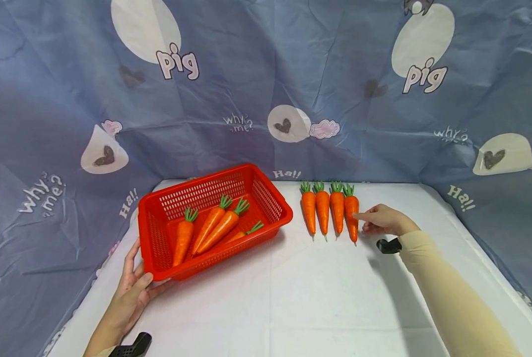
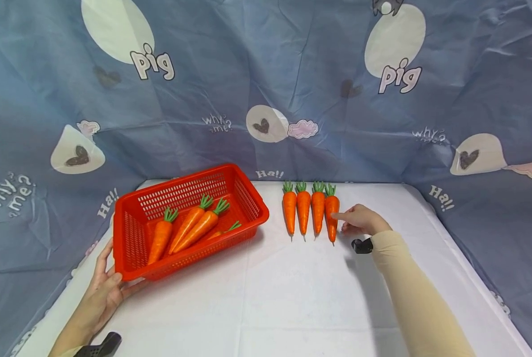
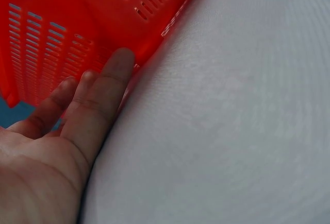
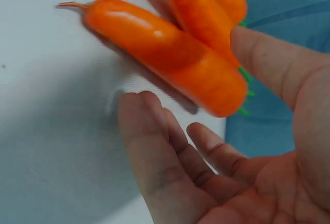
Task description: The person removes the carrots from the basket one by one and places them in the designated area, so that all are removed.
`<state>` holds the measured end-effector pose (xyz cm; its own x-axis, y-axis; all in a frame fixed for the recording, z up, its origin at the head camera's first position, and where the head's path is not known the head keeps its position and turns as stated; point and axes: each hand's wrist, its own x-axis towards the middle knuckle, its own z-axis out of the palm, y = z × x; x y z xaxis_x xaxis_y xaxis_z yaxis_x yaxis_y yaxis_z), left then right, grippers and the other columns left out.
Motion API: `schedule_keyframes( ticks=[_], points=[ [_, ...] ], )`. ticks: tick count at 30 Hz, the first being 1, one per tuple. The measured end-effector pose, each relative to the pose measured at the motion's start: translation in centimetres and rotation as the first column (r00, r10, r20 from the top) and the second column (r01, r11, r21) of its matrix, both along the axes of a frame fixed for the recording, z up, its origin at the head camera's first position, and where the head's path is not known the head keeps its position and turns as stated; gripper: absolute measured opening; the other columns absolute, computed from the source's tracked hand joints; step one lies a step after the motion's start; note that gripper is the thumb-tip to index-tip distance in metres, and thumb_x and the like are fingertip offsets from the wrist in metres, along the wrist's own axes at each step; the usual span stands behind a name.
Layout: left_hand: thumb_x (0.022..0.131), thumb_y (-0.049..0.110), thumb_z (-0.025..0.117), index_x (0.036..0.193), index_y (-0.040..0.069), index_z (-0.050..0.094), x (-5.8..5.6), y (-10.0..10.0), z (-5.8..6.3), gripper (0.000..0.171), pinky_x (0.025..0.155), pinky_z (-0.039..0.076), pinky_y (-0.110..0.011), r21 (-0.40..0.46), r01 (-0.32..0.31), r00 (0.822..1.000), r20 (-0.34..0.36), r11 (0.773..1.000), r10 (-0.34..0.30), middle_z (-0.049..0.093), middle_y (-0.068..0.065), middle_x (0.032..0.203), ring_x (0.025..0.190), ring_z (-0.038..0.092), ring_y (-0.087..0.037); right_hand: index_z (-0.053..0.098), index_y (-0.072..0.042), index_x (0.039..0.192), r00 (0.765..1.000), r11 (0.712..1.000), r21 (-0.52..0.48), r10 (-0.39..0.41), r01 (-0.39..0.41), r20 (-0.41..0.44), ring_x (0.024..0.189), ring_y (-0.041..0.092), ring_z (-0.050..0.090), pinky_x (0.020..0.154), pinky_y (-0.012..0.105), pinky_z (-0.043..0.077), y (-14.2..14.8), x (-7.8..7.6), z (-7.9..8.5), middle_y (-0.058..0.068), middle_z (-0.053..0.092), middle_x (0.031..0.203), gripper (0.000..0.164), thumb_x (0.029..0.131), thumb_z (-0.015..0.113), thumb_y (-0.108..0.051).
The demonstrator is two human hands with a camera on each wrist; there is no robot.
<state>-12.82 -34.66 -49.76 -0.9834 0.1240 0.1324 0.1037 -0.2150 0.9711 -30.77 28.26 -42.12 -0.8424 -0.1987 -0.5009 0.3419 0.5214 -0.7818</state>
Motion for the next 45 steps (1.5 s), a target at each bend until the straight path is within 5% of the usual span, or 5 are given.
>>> schedule_keyframes(
  ticks=[9,24,38,45],
  points=[
    [0.113,0.018,0.044,0.170,0.044,0.002,0.2,-0.2,0.7,0.076,0.096,0.064,-0.037,-0.020,-0.023,1.000,0.018,1.000,0.023,0.043,0.011,0.161,0.129,0.069,-0.009,0.048,0.004,0.124,0.995,0.998,0.058,0.010,-0.005,-0.095,0.082,0.009,0.066,0.091,0.032,0.065,-1.2,-0.3,3.6,-0.001,0.062,0.085,0.041,0.109,0.061,-0.032],
    [0.112,0.013,0.045,0.171,0.043,0.003,0.2,0.2,0.6,0.078,0.096,0.064,-0.038,0.001,-0.013,1.000,-0.007,1.000,0.013,0.043,0.009,0.163,0.127,0.071,-0.012,0.040,0.005,0.149,0.968,0.990,0.075,0.131,-0.118,-0.215,0.101,0.020,0.067,0.099,0.043,0.064,-8.5,-0.4,9.2,0.012,0.062,0.114,0.069,0.107,0.065,-0.044],
    [0.112,0.013,0.047,0.171,0.042,0.004,0.0,0.4,0.6,0.079,0.093,0.065,-0.040,0.033,-0.011,1.000,-0.012,0.999,0.011,0.048,0.011,0.161,0.125,0.072,-0.014,0.044,0.000,0.141,0.959,0.983,-0.014,0.176,-0.183,-0.221,0.098,0.023,0.066,0.095,0.041,0.065,-16.1,-0.4,10.5,0.015,0.060,0.116,0.058,0.105,0.070,-0.037],
    [0.112,0.013,0.047,0.171,0.041,0.003,0.0,0.5,0.1,0.078,0.094,0.064,-0.040,0.041,0.001,1.000,-0.010,0.999,0.000,0.049,0.011,0.160,0.125,0.072,-0.014,0.045,-0.002,0.136,0.964,0.975,-0.086,0.187,-0.206,-0.191,0.093,0.022,0.066,0.103,0.049,0.062,-19.7,-1.1,10.7,0.013,0.060,0.110,0.051,0.104,0.072,-0.032]
  ],
)
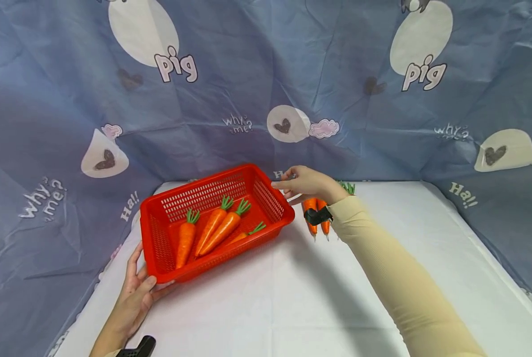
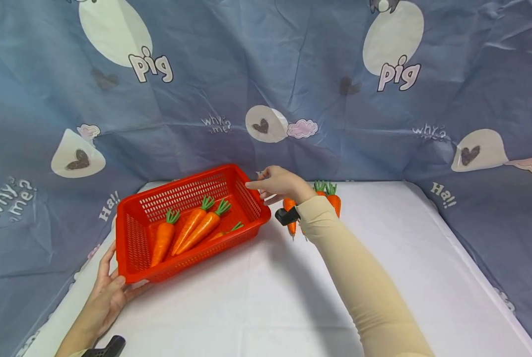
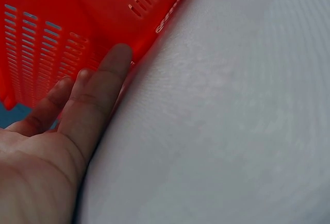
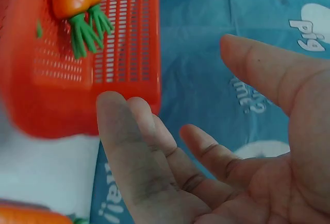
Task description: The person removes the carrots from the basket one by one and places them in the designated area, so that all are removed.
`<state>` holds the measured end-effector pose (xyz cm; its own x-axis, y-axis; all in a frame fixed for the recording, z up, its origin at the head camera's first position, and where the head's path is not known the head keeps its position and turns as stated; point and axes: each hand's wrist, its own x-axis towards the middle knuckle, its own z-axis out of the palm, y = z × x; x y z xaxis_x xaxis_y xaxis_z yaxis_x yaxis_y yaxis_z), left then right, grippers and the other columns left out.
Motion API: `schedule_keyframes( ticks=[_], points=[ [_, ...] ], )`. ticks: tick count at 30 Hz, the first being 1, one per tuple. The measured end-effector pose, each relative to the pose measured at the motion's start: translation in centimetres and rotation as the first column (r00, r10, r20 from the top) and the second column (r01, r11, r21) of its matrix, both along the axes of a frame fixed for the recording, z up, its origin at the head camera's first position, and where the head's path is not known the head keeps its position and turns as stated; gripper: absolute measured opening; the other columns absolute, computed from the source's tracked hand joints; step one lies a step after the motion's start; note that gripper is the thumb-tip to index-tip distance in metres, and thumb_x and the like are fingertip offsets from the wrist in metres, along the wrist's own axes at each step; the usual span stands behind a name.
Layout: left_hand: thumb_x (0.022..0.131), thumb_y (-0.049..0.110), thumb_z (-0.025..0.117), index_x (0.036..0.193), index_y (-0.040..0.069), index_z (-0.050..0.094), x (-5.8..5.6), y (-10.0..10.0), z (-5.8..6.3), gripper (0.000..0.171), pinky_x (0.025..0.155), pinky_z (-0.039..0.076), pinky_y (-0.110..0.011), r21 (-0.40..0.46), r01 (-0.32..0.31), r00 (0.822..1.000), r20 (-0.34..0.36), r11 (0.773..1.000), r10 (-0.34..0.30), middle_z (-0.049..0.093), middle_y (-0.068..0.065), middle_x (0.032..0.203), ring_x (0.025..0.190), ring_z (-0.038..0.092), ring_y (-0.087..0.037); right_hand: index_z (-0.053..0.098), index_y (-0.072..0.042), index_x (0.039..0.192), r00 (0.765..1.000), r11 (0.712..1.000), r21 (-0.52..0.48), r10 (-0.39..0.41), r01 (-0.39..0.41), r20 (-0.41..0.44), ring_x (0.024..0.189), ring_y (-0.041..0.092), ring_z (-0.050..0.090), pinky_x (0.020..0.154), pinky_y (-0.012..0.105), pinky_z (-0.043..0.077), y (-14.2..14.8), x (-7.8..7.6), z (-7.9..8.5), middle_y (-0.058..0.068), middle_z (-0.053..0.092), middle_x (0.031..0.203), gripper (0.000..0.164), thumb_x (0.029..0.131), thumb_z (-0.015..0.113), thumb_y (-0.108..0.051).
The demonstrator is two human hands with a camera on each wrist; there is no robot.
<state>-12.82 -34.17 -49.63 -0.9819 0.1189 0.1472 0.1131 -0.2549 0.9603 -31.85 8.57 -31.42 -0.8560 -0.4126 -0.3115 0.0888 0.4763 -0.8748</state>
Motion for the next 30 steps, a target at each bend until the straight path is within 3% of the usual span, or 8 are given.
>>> schedule_keyframes(
  ticks=[6,15,20,23,26,30],
  points=[
    [0.112,0.016,0.047,0.170,0.044,0.004,0.2,0.2,-0.1,0.078,0.094,0.064,-0.039,-0.030,-0.018,0.999,0.026,0.999,0.019,0.047,0.013,0.160,0.123,0.072,-0.013,0.048,-0.003,0.131,1.000,0.999,0.025,0.022,-0.022,0.007,0.087,0.020,0.065,0.104,0.050,0.061,-3.0,-0.6,0.3,0.010,0.061,0.106,0.048,0.104,0.073,-0.034],
    [0.112,0.017,0.047,0.170,0.046,0.003,0.1,0.2,0.3,0.077,0.095,0.064,-0.037,-0.059,-0.025,0.999,0.046,0.998,0.028,0.044,0.012,0.160,0.124,0.071,-0.009,0.050,-0.001,0.131,0.997,0.998,-0.040,0.049,-0.046,0.061,0.076,0.016,0.060,0.109,0.055,0.057,-8.7,-0.4,0.0,0.007,0.056,0.089,0.046,0.103,0.074,-0.029],
    [0.113,0.017,0.047,0.170,0.046,0.003,0.0,0.3,0.4,0.077,0.095,0.064,-0.037,-0.075,-0.032,0.998,0.054,0.997,0.036,0.041,0.009,0.162,0.124,0.071,-0.010,0.048,-0.008,0.103,0.994,0.996,-0.022,0.082,-0.081,0.066,0.072,0.018,0.056,0.109,0.056,0.057,-11.4,-0.1,-0.1,0.006,0.052,0.080,0.033,0.103,0.074,-0.028],
    [0.112,0.018,0.048,0.170,0.046,0.004,0.0,0.4,0.5,0.077,0.095,0.064,-0.038,-0.069,-0.037,0.998,0.051,0.997,0.040,0.041,0.008,0.162,0.124,0.072,-0.011,0.041,-0.013,0.087,0.992,0.995,-0.017,0.100,-0.099,0.075,0.072,0.018,0.051,0.109,0.055,0.057,-12.8,0.0,-0.2,0.004,0.047,0.075,0.039,0.103,0.074,-0.027],
    [0.112,0.018,0.049,0.170,0.045,0.004,0.0,0.4,0.4,0.078,0.094,0.064,-0.038,-0.060,-0.039,0.998,0.049,0.997,0.042,0.042,0.008,0.162,0.125,0.071,-0.012,0.038,-0.015,0.080,0.990,0.993,0.000,0.118,-0.118,0.073,0.072,0.018,0.050,0.107,0.054,0.058,-14.1,0.1,-0.7,0.003,0.045,0.072,0.045,0.103,0.074,-0.028],
    [0.112,0.018,0.048,0.170,0.046,0.003,0.0,0.3,0.3,0.078,0.095,0.064,-0.038,-0.065,-0.036,0.998,0.052,0.997,0.040,0.039,0.007,0.163,0.127,0.070,-0.011,0.042,-0.013,0.081,0.989,0.992,-0.004,0.124,-0.124,0.077,0.073,0.019,0.052,0.105,0.052,0.060,-16.0,0.7,-1.8,0.003,0.048,0.076,0.042,0.102,0.076,-0.027]
  ],
)
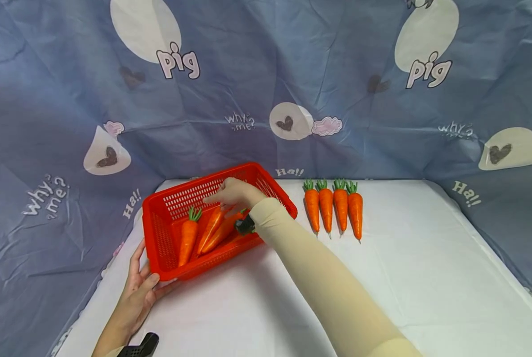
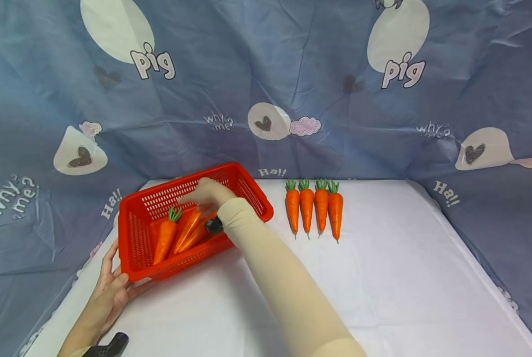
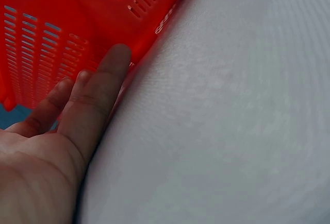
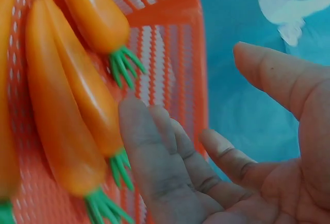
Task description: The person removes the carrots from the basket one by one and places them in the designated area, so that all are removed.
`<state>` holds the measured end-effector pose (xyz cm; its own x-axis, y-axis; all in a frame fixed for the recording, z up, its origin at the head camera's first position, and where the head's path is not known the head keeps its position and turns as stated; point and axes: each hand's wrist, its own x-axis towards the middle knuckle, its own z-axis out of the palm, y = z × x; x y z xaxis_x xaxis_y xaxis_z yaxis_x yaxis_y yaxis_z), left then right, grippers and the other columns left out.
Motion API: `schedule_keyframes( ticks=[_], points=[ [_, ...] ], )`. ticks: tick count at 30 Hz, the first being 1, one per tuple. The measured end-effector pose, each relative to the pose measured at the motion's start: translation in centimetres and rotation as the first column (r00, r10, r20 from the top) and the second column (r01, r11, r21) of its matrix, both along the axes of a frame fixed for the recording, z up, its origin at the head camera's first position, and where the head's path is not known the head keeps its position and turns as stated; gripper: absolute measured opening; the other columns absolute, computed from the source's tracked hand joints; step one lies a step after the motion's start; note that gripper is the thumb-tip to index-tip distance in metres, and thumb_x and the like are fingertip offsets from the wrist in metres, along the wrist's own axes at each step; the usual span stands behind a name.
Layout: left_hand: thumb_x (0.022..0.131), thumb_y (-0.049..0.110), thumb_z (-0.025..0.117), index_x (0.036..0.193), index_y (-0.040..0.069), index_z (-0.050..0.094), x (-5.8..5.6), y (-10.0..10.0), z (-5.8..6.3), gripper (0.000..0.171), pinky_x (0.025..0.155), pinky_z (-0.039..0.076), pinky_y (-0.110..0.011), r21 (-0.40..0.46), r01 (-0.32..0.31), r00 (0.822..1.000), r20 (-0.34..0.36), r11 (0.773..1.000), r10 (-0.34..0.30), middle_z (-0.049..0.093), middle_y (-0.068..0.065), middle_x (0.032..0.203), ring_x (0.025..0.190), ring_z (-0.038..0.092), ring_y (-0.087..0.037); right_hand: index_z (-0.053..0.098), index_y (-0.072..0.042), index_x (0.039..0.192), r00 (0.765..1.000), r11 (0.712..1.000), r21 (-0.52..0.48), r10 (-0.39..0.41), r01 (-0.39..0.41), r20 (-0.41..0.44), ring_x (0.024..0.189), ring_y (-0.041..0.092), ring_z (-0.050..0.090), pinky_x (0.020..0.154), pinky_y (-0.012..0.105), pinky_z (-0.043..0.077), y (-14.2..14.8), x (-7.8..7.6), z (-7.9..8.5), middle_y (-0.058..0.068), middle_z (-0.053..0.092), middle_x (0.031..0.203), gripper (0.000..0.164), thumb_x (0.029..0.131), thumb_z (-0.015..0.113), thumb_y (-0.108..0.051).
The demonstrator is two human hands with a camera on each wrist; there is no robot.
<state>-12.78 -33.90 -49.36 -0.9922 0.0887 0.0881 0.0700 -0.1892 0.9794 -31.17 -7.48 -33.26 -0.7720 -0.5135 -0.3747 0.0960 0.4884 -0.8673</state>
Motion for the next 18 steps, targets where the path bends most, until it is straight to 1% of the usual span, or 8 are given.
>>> schedule_keyframes(
  ticks=[2,5,7,9,11,13,15,18],
  points=[
    [0.112,0.018,0.047,0.170,0.046,0.003,-0.1,0.0,0.0,0.078,0.096,0.064,-0.038,-0.004,0.003,1.000,-0.001,1.000,-0.003,0.038,0.006,0.164,0.127,0.070,-0.010,0.043,-0.013,0.079,1.000,1.000,-0.006,0.012,-0.012,0.005,0.074,0.021,0.053,0.104,0.052,0.060,-0.9,0.5,-0.5,0.003,0.046,0.075,0.043,0.102,0.076,-0.027],
    [0.113,0.019,0.047,0.169,0.046,0.002,0.0,-0.1,0.0,0.078,0.096,0.064,-0.038,-0.010,0.002,1.000,0.005,1.000,-0.002,0.038,0.006,0.163,0.126,0.071,-0.010,0.043,-0.014,0.073,0.999,0.999,-0.008,0.032,-0.032,0.022,0.085,0.026,0.062,0.102,0.050,0.062,-2.3,1.4,-1.5,0.003,0.047,0.078,0.046,0.101,0.077,-0.026],
    [0.113,0.019,0.047,0.170,0.046,0.002,0.1,-0.1,-0.1,0.078,0.095,0.064,-0.038,-0.014,0.001,1.000,0.004,1.000,-0.001,0.038,0.006,0.163,0.125,0.071,-0.011,0.047,-0.010,0.076,0.999,0.999,-0.007,0.039,-0.039,0.037,0.097,0.033,0.068,0.101,0.049,0.062,-3.3,1.9,-2.2,0.011,0.057,0.088,0.042,0.101,0.077,-0.026],
    [0.113,0.019,0.047,0.169,0.046,0.002,0.1,-0.1,-0.2,0.078,0.095,0.064,-0.037,-0.019,-0.001,1.000,0.005,1.000,0.001,0.038,0.007,0.163,0.126,0.070,-0.010,0.056,-0.002,0.097,0.998,0.999,-0.016,0.030,-0.029,0.063,0.114,0.037,0.070,0.102,0.048,0.062,-4.1,2.3,-2.7,0.015,0.062,0.108,0.033,0.100,0.078,-0.026],
    [0.113,0.018,0.047,0.170,0.046,0.001,0.0,-0.1,-0.2,0.078,0.095,0.064,-0.037,-0.020,0.001,1.000,0.002,1.000,-0.001,0.037,0.007,0.164,0.129,0.068,-0.009,0.053,0.005,0.126,0.996,0.999,-0.022,0.028,-0.026,0.089,0.124,0.041,0.068,0.102,0.048,0.062,-4.8,2.6,-3.1,0.020,0.060,0.129,0.048,0.099,0.079,-0.025],
    [0.113,0.016,0.046,0.170,0.046,0.001,-0.1,-0.1,-0.2,0.078,0.095,0.064,-0.037,-0.020,0.003,1.000,-0.002,1.000,-0.003,0.036,0.006,0.165,0.131,0.066,-0.007,0.038,0.006,0.151,0.994,0.999,-0.028,0.023,-0.020,0.111,0.127,0.043,0.067,0.103,0.048,0.061,-5.2,2.9,-3.2,0.020,0.055,0.139,0.074,0.098,0.079,-0.025],
    [0.112,0.015,0.046,0.170,0.046,0.001,-0.1,-0.1,-0.2,0.079,0.095,0.064,-0.037,-0.016,0.004,1.000,-0.007,1.000,-0.004,0.035,0.006,0.165,0.133,0.064,-0.006,0.033,0.004,0.158,0.991,1.000,-0.024,0.018,-0.014,0.134,0.125,0.043,0.068,0.102,0.047,0.061,-5.6,3.1,-3.3,0.018,0.055,0.143,0.083,0.097,0.081,-0.025],
    [0.113,0.016,0.045,0.170,0.046,0.001,0.0,-0.1,-0.1,0.079,0.095,0.064,-0.037,-0.014,0.003,1.000,-0.003,1.000,-0.003,0.035,0.006,0.166,0.134,0.064,-0.006,0.031,0.002,0.160,0.988,1.000,-0.002,0.027,-0.027,0.154,0.124,0.044,0.070,0.103,0.047,0.061,-6.0,3.3,-3.2,0.021,0.057,0.146,0.086,0.096,0.081,-0.028]
  ],
)
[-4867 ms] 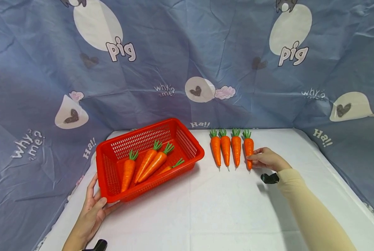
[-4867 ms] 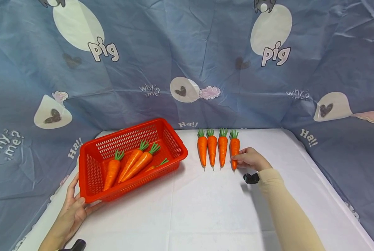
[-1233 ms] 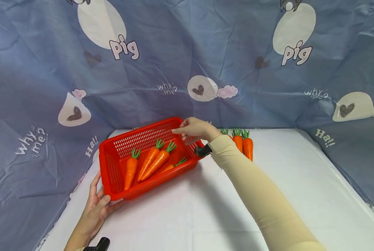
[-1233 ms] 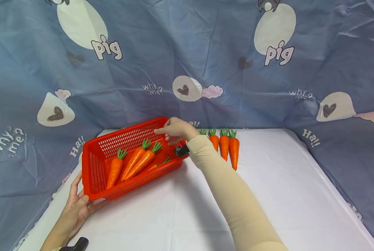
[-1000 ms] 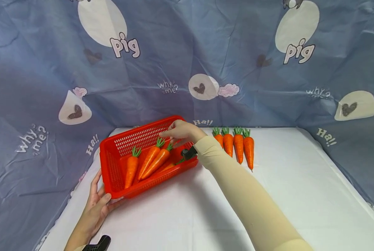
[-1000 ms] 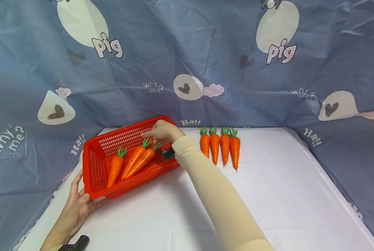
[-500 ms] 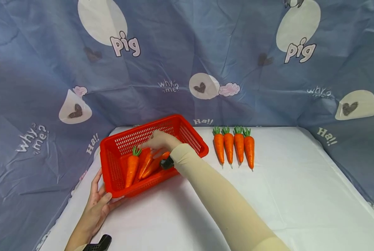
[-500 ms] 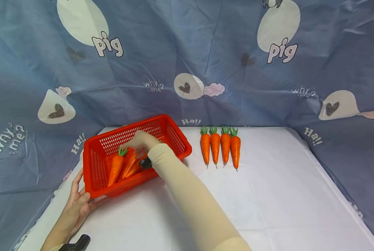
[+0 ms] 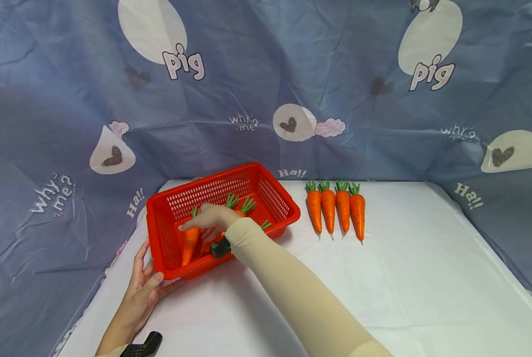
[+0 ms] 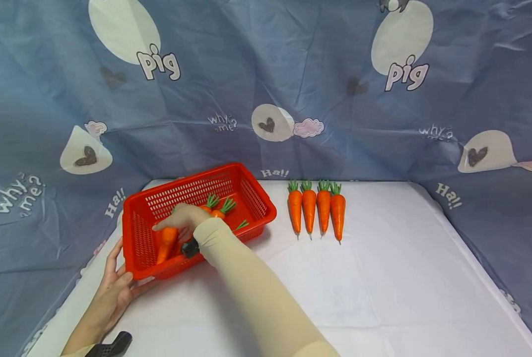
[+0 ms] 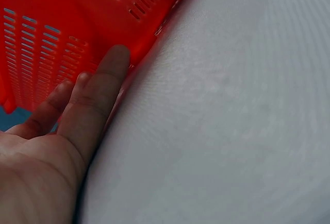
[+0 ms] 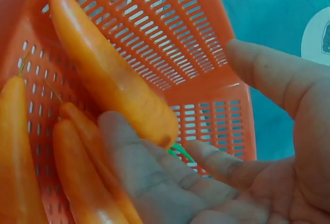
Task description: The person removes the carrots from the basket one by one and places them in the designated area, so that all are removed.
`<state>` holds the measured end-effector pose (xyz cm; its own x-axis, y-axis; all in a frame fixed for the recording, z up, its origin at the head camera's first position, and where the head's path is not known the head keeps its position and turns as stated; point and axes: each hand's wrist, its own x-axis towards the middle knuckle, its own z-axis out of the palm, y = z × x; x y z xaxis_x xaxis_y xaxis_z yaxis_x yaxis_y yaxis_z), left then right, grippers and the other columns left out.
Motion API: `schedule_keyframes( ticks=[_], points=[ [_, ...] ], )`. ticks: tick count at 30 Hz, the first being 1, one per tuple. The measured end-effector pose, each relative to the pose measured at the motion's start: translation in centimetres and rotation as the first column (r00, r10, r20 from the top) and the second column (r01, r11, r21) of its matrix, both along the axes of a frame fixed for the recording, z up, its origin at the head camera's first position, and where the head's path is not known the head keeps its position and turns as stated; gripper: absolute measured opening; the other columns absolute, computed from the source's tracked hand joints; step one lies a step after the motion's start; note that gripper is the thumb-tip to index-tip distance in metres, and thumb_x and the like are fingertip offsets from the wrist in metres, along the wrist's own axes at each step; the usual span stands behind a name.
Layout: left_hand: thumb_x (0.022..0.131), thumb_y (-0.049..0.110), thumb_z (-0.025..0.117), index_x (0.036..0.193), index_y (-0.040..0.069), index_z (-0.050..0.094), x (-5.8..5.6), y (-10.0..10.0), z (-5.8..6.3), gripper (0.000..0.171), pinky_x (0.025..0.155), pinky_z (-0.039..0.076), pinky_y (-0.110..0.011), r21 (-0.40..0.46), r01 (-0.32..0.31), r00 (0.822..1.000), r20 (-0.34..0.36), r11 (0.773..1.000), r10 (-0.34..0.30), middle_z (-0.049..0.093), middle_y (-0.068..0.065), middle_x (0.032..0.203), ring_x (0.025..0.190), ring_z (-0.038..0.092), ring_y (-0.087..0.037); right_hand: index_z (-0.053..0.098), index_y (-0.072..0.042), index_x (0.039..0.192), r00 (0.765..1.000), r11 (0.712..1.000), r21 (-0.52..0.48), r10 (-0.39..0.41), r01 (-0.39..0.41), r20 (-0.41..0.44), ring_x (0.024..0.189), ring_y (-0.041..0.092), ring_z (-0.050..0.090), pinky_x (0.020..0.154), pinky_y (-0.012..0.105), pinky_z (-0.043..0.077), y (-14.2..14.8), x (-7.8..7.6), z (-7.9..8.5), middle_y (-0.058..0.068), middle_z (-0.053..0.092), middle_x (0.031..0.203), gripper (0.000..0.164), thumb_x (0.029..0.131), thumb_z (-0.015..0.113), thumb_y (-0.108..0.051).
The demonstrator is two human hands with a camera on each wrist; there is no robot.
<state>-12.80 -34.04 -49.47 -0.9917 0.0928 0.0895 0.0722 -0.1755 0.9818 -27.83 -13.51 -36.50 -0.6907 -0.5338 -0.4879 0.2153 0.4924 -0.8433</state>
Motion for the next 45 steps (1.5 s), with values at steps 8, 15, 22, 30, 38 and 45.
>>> schedule_keyframes(
  ticks=[8,15,22,30,38,45],
  points=[
    [0.113,0.015,0.045,0.170,0.045,0.001,-0.1,0.0,0.2,0.078,0.096,0.063,-0.037,0.012,0.016,1.000,-0.023,1.000,-0.016,0.035,0.005,0.165,0.134,0.064,-0.006,0.045,0.002,0.146,0.996,0.998,0.035,0.053,-0.055,0.067,0.129,0.046,0.067,0.109,0.051,0.057,-0.8,-0.5,0.2,0.026,0.065,0.140,0.067,0.097,0.080,-0.029],
    [0.113,0.018,0.047,0.170,0.045,0.002,0.1,0.2,0.1,0.077,0.097,0.063,-0.036,0.012,0.004,1.000,-0.008,1.000,-0.004,0.038,0.006,0.164,0.133,0.065,-0.007,0.043,-0.004,0.151,0.997,0.996,0.073,0.041,-0.046,0.072,0.129,0.046,0.067,0.109,0.051,0.058,-1.4,-0.9,0.3,0.027,0.064,0.137,0.070,0.097,0.080,-0.028],
    [0.113,0.015,0.045,0.170,0.044,-0.001,0.4,0.4,-0.5,0.078,0.099,0.062,-0.037,0.020,0.039,0.999,-0.005,0.999,-0.039,0.040,0.009,0.164,0.133,0.065,-0.008,0.052,0.002,0.138,0.996,0.986,0.142,0.076,-0.083,0.053,0.125,0.045,0.070,0.106,0.049,0.060,-1.3,-0.8,-0.3,0.021,0.064,0.137,0.056,0.099,0.078,-0.028],
    [0.113,0.015,0.044,0.170,0.043,0.000,0.4,0.1,-0.2,0.077,0.100,0.062,-0.037,0.031,0.032,0.999,-0.035,0.999,-0.031,0.039,0.008,0.165,0.133,0.066,-0.010,0.052,0.003,0.143,0.997,0.993,0.095,0.061,-0.065,0.050,0.124,0.039,0.072,0.107,0.043,0.059,-2.1,-0.7,-0.4,0.014,0.061,0.143,0.058,0.098,0.079,-0.022],
    [0.113,0.014,0.042,0.170,0.042,-0.001,0.5,0.2,-0.2,0.077,0.099,0.062,-0.038,0.043,0.031,0.999,-0.037,0.999,-0.030,0.042,0.010,0.164,0.131,0.068,-0.012,0.046,0.002,0.146,0.996,0.996,0.080,0.037,-0.043,0.078,0.124,0.037,0.071,0.107,0.044,0.059,-2.7,-0.7,-0.9,0.015,0.061,0.135,0.064,0.097,0.080,-0.021],
    [0.114,0.017,0.044,0.170,0.044,-0.001,0.2,0.3,0.1,0.077,0.099,0.062,-0.037,0.016,0.020,1.000,-0.016,1.000,-0.020,0.038,0.010,0.163,0.133,0.066,-0.008,0.052,0.004,0.139,0.992,0.999,0.024,0.019,-0.022,0.124,0.126,0.043,0.069,0.109,0.047,0.058,-2.7,-1.4,-1.5,0.019,0.067,0.123,0.055,0.097,0.080,-0.018]
  ],
)
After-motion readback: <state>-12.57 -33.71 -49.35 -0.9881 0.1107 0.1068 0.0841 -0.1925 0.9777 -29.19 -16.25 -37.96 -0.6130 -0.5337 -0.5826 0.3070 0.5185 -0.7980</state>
